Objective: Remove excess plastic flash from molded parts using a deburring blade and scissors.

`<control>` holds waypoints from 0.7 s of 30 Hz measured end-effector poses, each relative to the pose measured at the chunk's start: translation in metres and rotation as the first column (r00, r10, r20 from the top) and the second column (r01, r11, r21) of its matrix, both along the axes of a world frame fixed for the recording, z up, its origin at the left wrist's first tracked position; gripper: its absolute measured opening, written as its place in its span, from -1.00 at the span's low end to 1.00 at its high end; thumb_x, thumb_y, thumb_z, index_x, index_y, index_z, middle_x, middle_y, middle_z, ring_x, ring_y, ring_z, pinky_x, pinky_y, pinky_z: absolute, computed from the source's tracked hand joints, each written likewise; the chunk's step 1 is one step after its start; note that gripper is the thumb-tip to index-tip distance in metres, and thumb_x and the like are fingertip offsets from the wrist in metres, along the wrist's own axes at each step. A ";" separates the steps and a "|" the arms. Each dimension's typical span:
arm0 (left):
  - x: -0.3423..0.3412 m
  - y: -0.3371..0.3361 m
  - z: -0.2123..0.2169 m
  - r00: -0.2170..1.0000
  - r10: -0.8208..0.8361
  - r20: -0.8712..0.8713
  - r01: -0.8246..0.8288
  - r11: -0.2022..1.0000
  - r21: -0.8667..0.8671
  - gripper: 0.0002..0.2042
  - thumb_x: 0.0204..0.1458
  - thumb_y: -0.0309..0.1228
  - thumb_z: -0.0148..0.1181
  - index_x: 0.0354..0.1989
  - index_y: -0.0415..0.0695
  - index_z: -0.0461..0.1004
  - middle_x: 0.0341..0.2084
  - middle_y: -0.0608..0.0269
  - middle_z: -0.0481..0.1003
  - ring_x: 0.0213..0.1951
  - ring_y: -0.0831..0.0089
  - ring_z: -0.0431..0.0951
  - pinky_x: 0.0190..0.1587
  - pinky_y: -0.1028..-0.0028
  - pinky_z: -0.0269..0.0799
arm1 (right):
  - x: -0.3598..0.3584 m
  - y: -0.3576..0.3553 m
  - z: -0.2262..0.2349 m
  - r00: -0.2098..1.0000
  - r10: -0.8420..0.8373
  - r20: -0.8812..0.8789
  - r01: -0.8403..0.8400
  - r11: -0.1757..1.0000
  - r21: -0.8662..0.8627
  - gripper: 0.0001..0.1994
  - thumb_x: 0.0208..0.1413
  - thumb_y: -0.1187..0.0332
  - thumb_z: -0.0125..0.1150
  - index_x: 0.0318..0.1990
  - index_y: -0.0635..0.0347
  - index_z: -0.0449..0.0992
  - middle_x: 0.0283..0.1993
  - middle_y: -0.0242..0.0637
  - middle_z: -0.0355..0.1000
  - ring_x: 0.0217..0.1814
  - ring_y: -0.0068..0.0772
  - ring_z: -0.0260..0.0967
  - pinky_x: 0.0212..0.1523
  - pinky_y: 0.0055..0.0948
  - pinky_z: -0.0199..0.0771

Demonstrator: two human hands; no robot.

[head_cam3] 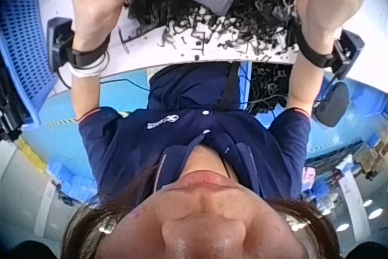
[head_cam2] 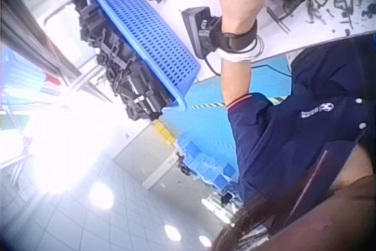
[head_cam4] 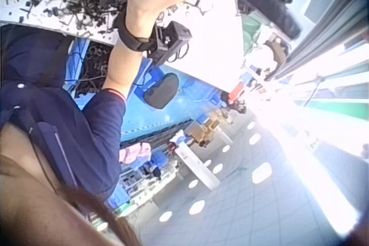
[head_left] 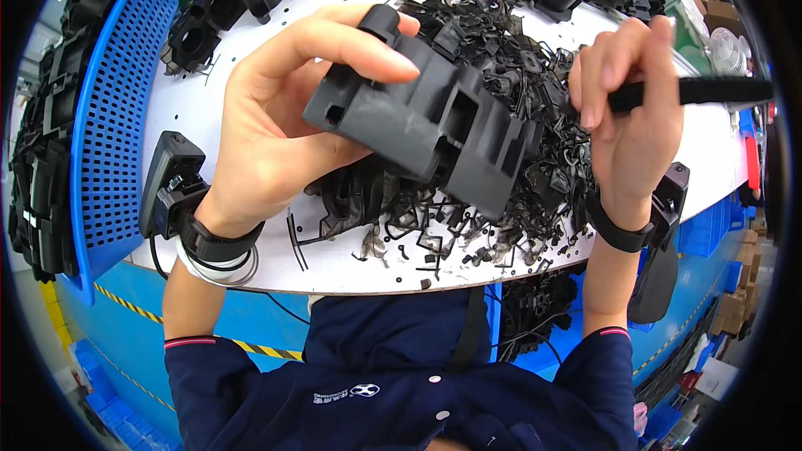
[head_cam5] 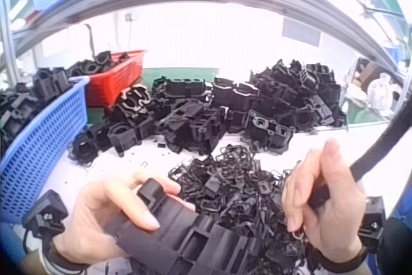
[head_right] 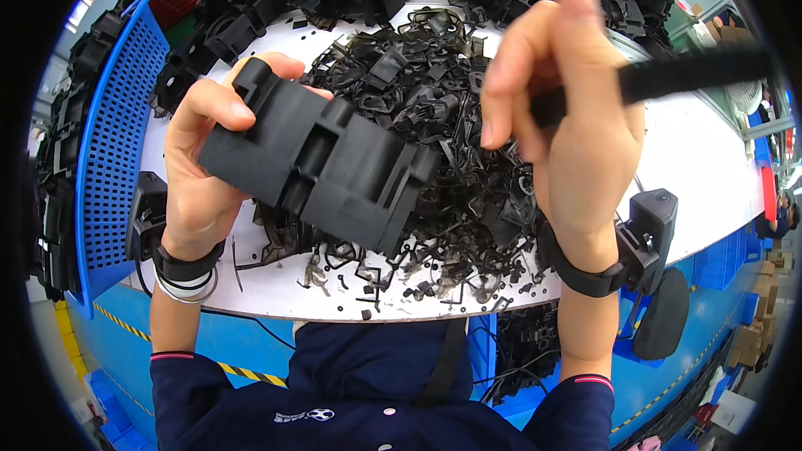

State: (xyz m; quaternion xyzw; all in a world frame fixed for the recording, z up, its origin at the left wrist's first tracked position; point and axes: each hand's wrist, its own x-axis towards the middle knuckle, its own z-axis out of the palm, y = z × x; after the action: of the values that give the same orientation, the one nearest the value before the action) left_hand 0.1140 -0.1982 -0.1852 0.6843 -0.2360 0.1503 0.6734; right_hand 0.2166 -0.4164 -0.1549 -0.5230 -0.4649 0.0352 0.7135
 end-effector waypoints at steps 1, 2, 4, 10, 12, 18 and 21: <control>0.002 -0.001 -0.002 1.000 -0.009 0.015 0.009 1.000 0.000 -0.65 -0.28 -0.61 0.19 -0.28 -0.08 0.26 -0.05 -0.09 0.21 -0.10 0.11 0.38 -0.11 0.25 0.38 | -0.009 0.005 0.005 0.982 -0.180 -0.063 0.176 0.983 -0.052 -0.69 0.19 0.26 -0.32 -0.36 0.30 0.32 -0.71 -0.42 0.12 -0.78 -0.83 -0.18 -0.75 -0.80 -0.21; 0.002 -0.001 -0.002 0.999 -0.017 0.030 0.017 1.000 0.001 -0.71 -0.22 -0.56 0.19 -0.30 -0.08 0.26 -0.06 -0.09 0.22 -0.10 0.07 0.38 -0.14 0.22 0.40 | -0.017 0.012 0.008 0.928 -0.355 -0.115 0.343 0.933 -0.111 -0.78 0.17 0.34 -0.23 -0.29 0.31 0.32 -0.64 -0.43 0.15 -0.77 -0.85 -0.20 -0.74 -0.80 -0.23; 0.003 0.003 -0.002 0.999 -0.046 0.023 0.046 0.999 -0.013 -0.75 -0.17 -0.51 0.16 -0.30 -0.09 0.26 -0.09 -0.10 0.23 -0.13 0.09 0.40 -0.16 0.23 0.41 | -0.020 0.020 0.004 0.890 -0.451 -0.072 0.447 0.892 -0.068 -0.83 0.11 0.47 -0.14 -0.17 0.31 0.29 -0.56 -0.45 0.14 -0.75 -0.87 -0.24 -0.74 -0.79 -0.27; -0.006 -0.002 0.010 0.993 0.040 -0.111 -0.051 0.993 -0.102 -0.56 -0.10 -0.11 0.10 -0.16 -0.18 0.23 -0.18 -0.16 0.24 -0.39 0.30 0.45 -0.37 0.46 0.45 | 0.001 0.000 -0.002 0.996 0.079 -0.026 -0.079 0.997 0.008 -0.67 0.16 0.27 -0.19 -0.54 0.29 0.36 -0.74 -0.50 0.08 -0.75 -0.78 -0.18 -0.73 -0.73 -0.22; -0.005 -0.001 0.015 0.985 -0.066 -0.162 0.033 0.980 -0.195 -0.34 -0.11 -0.03 0.08 0.04 -0.26 0.06 -0.22 -0.15 0.27 -0.45 0.37 0.46 -0.46 0.57 0.42 | -0.015 0.008 0.003 0.924 -0.343 0.168 0.353 0.935 -0.037 -0.82 0.10 0.40 -0.10 -0.32 0.32 0.41 -0.56 -0.39 0.29 -0.72 -0.80 -0.11 -0.70 -0.77 -0.16; -0.013 -0.012 0.034 0.914 -0.059 -0.402 0.036 0.997 -0.064 -0.26 -0.31 -0.40 0.09 0.15 -0.13 -0.08 -0.25 0.12 0.38 -0.33 0.57 0.40 -0.22 0.62 0.27 | -0.029 0.021 0.027 0.858 -0.007 0.513 0.220 0.909 -0.355 -0.56 -0.35 0.36 0.36 -0.20 0.19 0.42 -0.47 -0.37 0.25 -0.56 -0.57 0.15 -0.55 -0.59 0.14; -0.018 -0.021 0.034 0.851 -0.159 -0.500 0.208 0.977 0.042 -0.23 -0.32 -0.49 0.04 0.18 -0.12 -0.14 -0.24 0.16 0.37 -0.23 0.54 0.35 -0.18 0.62 0.23 | -0.043 0.026 0.029 0.816 0.314 0.485 0.047 0.801 -0.597 -0.65 -0.38 0.28 0.35 -0.39 0.25 0.43 -0.55 -0.23 0.25 -0.51 -0.24 0.25 -0.51 -0.39 0.24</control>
State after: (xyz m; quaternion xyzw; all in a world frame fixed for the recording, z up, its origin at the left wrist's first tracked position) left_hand 0.0958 -0.2194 -0.1509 0.7053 -0.1273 -0.1057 0.6893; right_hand 0.1735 -0.3906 -0.1264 -0.6667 -0.6570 0.0735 0.3441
